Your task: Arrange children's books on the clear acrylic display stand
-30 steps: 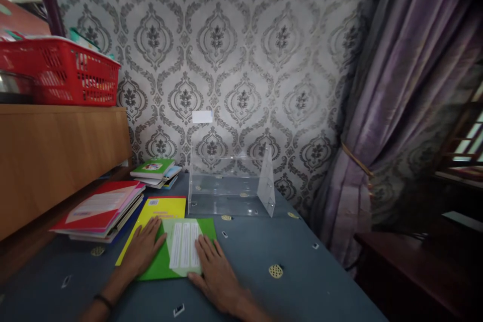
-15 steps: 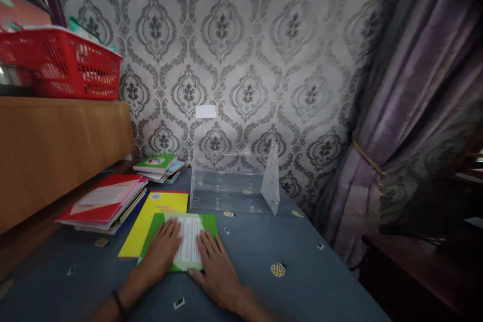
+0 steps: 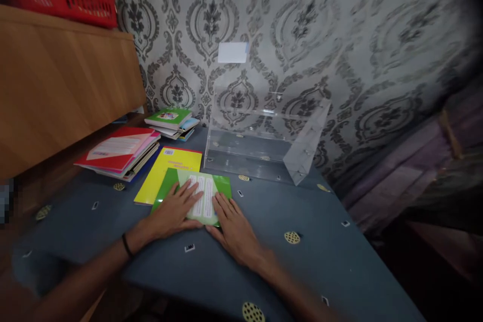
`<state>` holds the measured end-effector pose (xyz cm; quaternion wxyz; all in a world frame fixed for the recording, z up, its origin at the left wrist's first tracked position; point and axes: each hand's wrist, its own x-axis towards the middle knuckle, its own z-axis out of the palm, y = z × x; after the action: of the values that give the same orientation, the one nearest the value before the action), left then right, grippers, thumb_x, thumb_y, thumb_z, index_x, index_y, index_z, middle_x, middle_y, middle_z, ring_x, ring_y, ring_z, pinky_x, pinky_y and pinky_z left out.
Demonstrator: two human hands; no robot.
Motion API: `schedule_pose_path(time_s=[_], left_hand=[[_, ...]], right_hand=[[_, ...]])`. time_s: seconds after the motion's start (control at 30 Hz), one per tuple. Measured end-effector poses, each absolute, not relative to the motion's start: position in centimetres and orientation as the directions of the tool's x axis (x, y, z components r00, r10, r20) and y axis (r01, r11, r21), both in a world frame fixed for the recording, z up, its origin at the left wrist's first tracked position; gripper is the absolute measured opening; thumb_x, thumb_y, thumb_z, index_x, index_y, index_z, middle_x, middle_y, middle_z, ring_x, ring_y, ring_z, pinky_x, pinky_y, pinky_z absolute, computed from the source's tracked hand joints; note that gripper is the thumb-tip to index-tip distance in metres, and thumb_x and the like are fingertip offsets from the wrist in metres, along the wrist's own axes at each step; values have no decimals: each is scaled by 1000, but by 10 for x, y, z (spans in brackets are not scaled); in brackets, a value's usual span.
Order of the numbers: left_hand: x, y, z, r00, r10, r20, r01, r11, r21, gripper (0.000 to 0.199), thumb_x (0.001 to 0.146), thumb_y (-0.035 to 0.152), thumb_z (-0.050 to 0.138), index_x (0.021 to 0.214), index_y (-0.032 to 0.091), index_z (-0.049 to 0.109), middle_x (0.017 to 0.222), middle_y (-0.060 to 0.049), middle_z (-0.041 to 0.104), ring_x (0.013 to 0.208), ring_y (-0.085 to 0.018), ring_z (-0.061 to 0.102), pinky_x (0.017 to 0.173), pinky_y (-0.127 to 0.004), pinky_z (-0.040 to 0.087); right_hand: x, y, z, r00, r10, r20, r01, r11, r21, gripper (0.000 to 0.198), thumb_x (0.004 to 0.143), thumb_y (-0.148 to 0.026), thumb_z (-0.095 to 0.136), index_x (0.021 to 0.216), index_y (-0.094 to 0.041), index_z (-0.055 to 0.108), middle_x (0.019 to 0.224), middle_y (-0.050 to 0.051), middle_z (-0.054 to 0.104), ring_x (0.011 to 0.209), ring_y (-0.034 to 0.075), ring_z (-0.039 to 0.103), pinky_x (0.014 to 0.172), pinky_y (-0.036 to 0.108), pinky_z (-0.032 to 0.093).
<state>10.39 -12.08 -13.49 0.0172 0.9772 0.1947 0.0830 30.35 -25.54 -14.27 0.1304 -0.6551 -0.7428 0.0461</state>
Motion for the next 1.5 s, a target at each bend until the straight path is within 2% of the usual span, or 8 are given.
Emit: schedule_pose_path(time_s=[0.17,0.4,0.53,0.77,1.0,1.13,1.3,1.5], left_hand=[[101,-122,-136,949,284,136,287,-958,0,75,91,70,43,149,21,43,156,-16,43,148,-33,32,119,-60,25],[102,-137,-142,923,-14,385,159,-897,-413,39,102,35,45,122,6,59,121,-19,69,119,-31,63,101,-44,48],[104,-140,-133,896,-62,440,151,-889,-433,24,102,24,46,110,6,61,106,-17,73,104,-26,69,92,-38,53],[102,-148,-118,889,110,445,196,-969,-151,22,105,21,38,91,17,54,77,-4,68,71,-15,67,60,-25,49],[93,-159,-106,849,384,362,289,-912,291,40,107,33,23,86,19,54,62,2,57,51,-11,52,48,-25,31],[87,-167,-86,818,540,199,314,-709,632,38,104,37,31,77,20,51,64,4,52,57,-10,49,55,-24,34],[90,-172,-60,761,638,118,211,-416,885,44,96,48,44,63,20,44,61,4,45,58,-10,42,55,-24,34],[119,-182,-53,620,780,-89,-133,217,967,47,76,61,71,73,16,61,65,0,62,59,-13,53,57,-25,44]], right_hand=[[312,-260,-145,-148,972,180,959,186,-216,63,99,-42,50,151,-8,40,157,18,39,148,29,35,120,53,34],[317,-262,-147,-181,926,330,929,271,-252,62,91,-33,64,147,-13,46,148,18,53,139,32,48,115,56,41],[328,-261,-149,-167,905,392,872,322,-369,47,89,-23,64,136,-21,59,138,13,64,129,30,59,112,58,44],[353,-263,-148,-65,905,420,675,350,-650,25,94,-25,61,117,-31,71,112,3,77,105,23,73,113,57,42],[356,-263,-147,-54,931,360,622,314,-717,16,87,-40,72,98,-30,77,102,5,79,107,28,70,114,63,35],[354,-265,-137,-62,945,321,514,306,-801,28,78,-51,79,93,-28,79,99,6,79,100,27,71,110,57,42],[353,-269,-124,75,935,347,288,313,-905,29,70,-49,85,86,-26,80,90,4,77,90,25,71,86,41,58],[344,-275,-103,375,903,209,-93,261,-961,74,66,-48,87,133,-32,59,115,6,73,92,24,72,79,40,62]])
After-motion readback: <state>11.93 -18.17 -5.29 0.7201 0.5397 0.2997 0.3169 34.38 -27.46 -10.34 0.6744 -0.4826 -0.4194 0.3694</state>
